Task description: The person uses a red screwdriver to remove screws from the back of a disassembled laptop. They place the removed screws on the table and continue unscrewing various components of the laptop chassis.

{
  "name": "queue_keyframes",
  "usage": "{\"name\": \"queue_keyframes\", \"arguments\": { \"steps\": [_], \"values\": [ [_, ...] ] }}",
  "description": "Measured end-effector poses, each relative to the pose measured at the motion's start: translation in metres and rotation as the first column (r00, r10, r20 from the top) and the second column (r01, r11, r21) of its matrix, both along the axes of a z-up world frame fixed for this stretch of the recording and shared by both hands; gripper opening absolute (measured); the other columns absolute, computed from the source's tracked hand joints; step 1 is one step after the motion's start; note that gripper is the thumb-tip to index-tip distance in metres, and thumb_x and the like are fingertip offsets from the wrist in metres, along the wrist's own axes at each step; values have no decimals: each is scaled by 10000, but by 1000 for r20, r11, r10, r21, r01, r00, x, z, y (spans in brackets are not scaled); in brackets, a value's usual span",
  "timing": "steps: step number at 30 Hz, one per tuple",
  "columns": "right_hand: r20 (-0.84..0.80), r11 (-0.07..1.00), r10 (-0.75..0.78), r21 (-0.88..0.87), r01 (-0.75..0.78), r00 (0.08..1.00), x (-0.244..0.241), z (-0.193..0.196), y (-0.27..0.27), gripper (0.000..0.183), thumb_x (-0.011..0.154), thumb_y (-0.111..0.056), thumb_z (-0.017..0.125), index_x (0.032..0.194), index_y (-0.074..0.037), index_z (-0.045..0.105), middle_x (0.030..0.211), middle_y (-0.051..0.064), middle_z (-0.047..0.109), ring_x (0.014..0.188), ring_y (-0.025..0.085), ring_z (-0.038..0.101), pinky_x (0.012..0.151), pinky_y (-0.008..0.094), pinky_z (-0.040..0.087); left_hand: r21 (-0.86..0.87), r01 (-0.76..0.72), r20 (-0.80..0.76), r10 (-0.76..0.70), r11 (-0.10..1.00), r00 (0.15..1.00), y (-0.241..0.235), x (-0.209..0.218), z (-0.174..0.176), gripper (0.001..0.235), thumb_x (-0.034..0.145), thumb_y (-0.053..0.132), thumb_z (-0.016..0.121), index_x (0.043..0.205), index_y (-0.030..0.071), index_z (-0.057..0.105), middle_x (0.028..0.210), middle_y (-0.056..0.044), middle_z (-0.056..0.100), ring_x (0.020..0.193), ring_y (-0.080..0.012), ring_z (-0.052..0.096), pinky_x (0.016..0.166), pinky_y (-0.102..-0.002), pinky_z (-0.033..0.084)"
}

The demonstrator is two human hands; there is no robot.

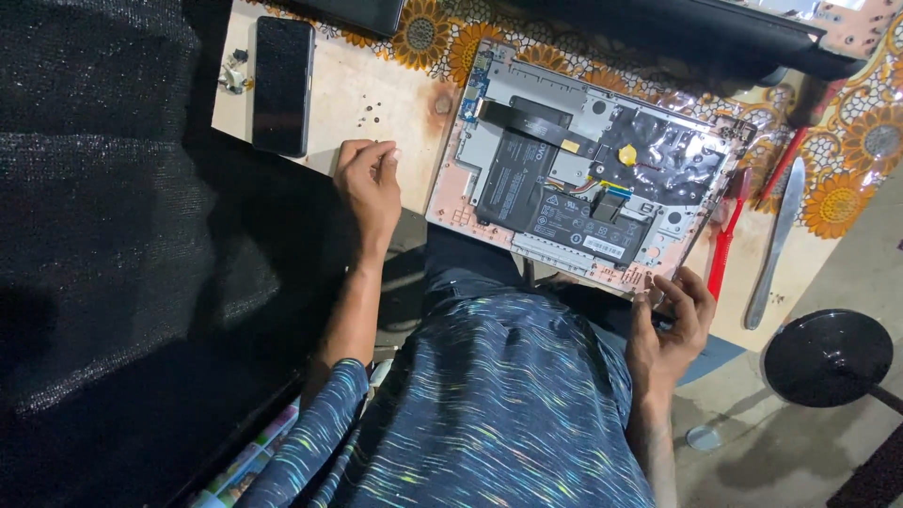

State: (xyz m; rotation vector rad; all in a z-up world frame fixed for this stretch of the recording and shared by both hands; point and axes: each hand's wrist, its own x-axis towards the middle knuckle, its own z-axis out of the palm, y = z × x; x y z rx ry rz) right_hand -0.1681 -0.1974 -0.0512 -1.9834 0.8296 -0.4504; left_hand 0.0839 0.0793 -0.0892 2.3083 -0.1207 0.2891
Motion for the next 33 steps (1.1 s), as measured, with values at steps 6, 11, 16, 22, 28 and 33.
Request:
{"name": "queue_keyframes", "arguments": {
  "steps": [6, 11, 16, 22, 28, 33],
  "values": [
    [1, 998, 1, 62, -1, 1000, 0, 4, 1, 274, 885, 23, 677, 1157, 34, 651, 1338, 221, 457, 1230, 429, 474, 987, 513, 448, 24, 11, 11, -11, 1000, 1000, -1, 1, 3, 83, 840, 5, 717, 881, 76, 736, 804, -14, 561, 645, -226, 597, 543, -241, 467],
    [3, 998, 16, 60, -16, 1000, -2, 1, -1, 282, 874, 42, 678, 1154, 45, 650, 1340, 225, 446, 1237, 426, 469, 1005, 518, 443, 24, 13, 35, -14, 1000, 999, 2, 0, -1, 49, 879, 24, 671, 877, 65, 698, 820, -27, 541, 742, -279, 610, 621, -286, 487],
    [-15, 998, 11, 58, -10, 1000, -4, 1, -2, 292, 863, 42, 694, 1151, 54, 652, 1342, 231, 446, 1234, 427, 473, 1018, 532, 437, 35, -45, 55, 43, 998, 998, 15, -1, -2, 94, 892, -7, 640, 900, 80, 675, 841, -25, 540, 763, -279, 600, 646, -292, 485],
    [-35, 999, 39, 17, -38, 999, -2, 0, -2, 286, 847, 34, 705, 1131, 32, 674, 1333, 208, 452, 1210, 401, 490, 1000, 511, 438, 42, -95, 40, 93, 995, 995, 24, 5, -2, 74, 896, 10, 646, 893, 73, 683, 827, -35, 542, 716, -265, 591, 650, -297, 458],
    [-34, 999, 40, 23, -39, 999, -1, 3, -2, 275, 866, 30, 697, 1140, 21, 674, 1341, 211, 445, 1220, 400, 480, 1002, 506, 432, 69, -37, 70, 32, 997, 997, 18, 13, -7, 23, 869, 78, 704, 864, 99, 696, 800, -12, 557, 667, -226, 567, 615, -297, 460],
    [-32, 998, 22, 53, -21, 999, -2, 0, -2, 270, 878, -9, 708, 1145, 4, 673, 1343, 203, 446, 1239, 403, 469, 1016, 517, 425, 96, 9, 57, -15, 995, 998, 7, 11, 10, 55, 922, 29, 613, 904, 53, 659, 849, -61, 533, 764, -317, 583, 664, -343, 488]
  ]
}}
